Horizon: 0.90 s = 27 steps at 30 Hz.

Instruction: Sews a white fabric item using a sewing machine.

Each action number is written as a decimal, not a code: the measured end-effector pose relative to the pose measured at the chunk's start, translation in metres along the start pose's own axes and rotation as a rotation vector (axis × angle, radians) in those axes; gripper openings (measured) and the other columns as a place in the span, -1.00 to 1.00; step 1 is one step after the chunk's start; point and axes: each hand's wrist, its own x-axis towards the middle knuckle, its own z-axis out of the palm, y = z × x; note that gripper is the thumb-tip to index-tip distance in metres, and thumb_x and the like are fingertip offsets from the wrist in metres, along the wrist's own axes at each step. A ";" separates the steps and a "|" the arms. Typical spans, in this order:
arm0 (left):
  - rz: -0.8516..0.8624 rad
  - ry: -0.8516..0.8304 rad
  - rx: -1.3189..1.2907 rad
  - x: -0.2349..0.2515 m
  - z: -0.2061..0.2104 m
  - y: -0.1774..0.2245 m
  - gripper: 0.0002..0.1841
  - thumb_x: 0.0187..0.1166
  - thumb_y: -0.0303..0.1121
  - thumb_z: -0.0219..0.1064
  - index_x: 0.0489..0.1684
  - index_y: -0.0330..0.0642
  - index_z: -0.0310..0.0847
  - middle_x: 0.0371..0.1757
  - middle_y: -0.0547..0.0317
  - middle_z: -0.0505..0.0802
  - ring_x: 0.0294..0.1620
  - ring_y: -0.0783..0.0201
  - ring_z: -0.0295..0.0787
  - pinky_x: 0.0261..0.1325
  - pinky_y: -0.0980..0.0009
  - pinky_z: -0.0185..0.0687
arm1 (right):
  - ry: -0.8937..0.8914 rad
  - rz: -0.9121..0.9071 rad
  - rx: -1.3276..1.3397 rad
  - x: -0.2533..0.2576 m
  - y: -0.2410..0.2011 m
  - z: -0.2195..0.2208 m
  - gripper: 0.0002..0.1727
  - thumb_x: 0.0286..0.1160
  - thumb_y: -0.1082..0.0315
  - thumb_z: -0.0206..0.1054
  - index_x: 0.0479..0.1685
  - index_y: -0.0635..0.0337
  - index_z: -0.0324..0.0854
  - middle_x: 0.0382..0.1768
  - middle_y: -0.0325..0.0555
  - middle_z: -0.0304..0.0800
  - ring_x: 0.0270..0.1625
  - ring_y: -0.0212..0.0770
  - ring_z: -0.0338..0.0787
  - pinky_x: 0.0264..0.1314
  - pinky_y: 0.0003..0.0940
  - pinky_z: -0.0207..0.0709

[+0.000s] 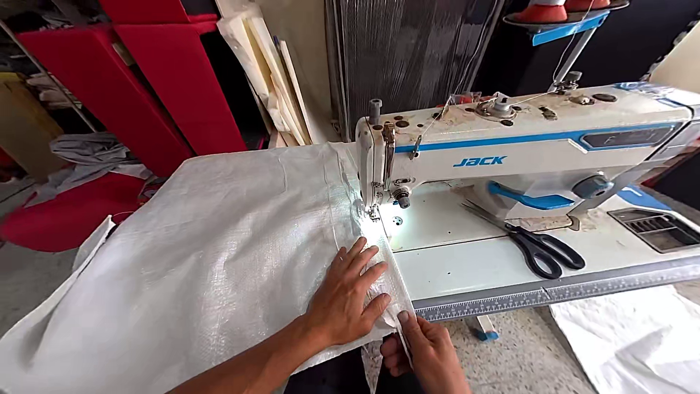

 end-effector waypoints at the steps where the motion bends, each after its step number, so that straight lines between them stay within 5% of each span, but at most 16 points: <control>1: 0.033 0.006 -0.018 -0.002 0.000 -0.004 -0.42 0.72 0.21 -0.01 0.55 0.20 0.61 0.82 0.30 0.40 0.94 0.16 -0.10 0.90 -0.08 -0.16 | 0.010 0.013 0.005 0.000 -0.001 0.003 -0.54 0.93 0.24 -0.06 -0.26 0.36 0.62 -0.53 0.03 0.88 -0.55 -0.15 0.89 -0.49 -0.30 0.81; 5: 0.130 -0.005 -0.043 -0.002 -0.003 -0.015 -0.44 0.77 0.15 -0.01 0.58 0.16 0.61 0.73 0.35 0.54 0.86 0.28 0.17 0.87 0.04 0.07 | 0.057 0.055 0.032 0.001 -0.008 0.013 -0.53 0.93 0.23 -0.04 -0.30 0.36 0.61 -0.57 0.03 0.87 -0.59 -0.15 0.87 -0.56 -0.31 0.77; 10: 0.163 0.014 -0.053 0.002 -0.004 -0.026 -0.46 0.76 0.13 0.03 0.54 0.15 0.66 0.69 0.37 0.59 0.83 0.34 0.22 0.87 0.11 0.09 | 0.032 0.055 -0.111 -0.002 -0.009 0.001 -0.50 0.94 0.17 -0.09 -0.18 0.31 0.68 -0.47 -0.02 0.91 -0.53 -0.16 0.89 -0.49 -0.28 0.79; 21: 0.191 0.034 -0.052 0.018 -0.009 -0.045 -0.48 0.72 0.12 0.08 0.48 0.16 0.71 0.68 0.33 0.61 0.81 0.28 0.29 0.82 0.08 0.18 | 0.582 -0.661 -0.657 -0.004 -0.068 -0.146 -0.60 0.78 0.21 0.04 0.10 0.36 0.67 -0.12 -0.07 0.89 -0.14 -0.29 0.91 -0.17 -0.29 0.83; 27: 0.234 0.125 -0.038 0.023 -0.005 -0.054 -0.47 0.66 0.13 0.08 0.40 0.13 0.76 0.61 0.31 0.68 0.75 0.26 0.41 0.78 0.06 0.27 | 0.767 -0.800 -0.918 0.023 -0.090 -0.168 -0.58 0.72 0.16 0.07 0.15 0.26 0.73 0.03 0.10 0.85 -0.01 -0.05 0.87 -0.03 0.08 0.72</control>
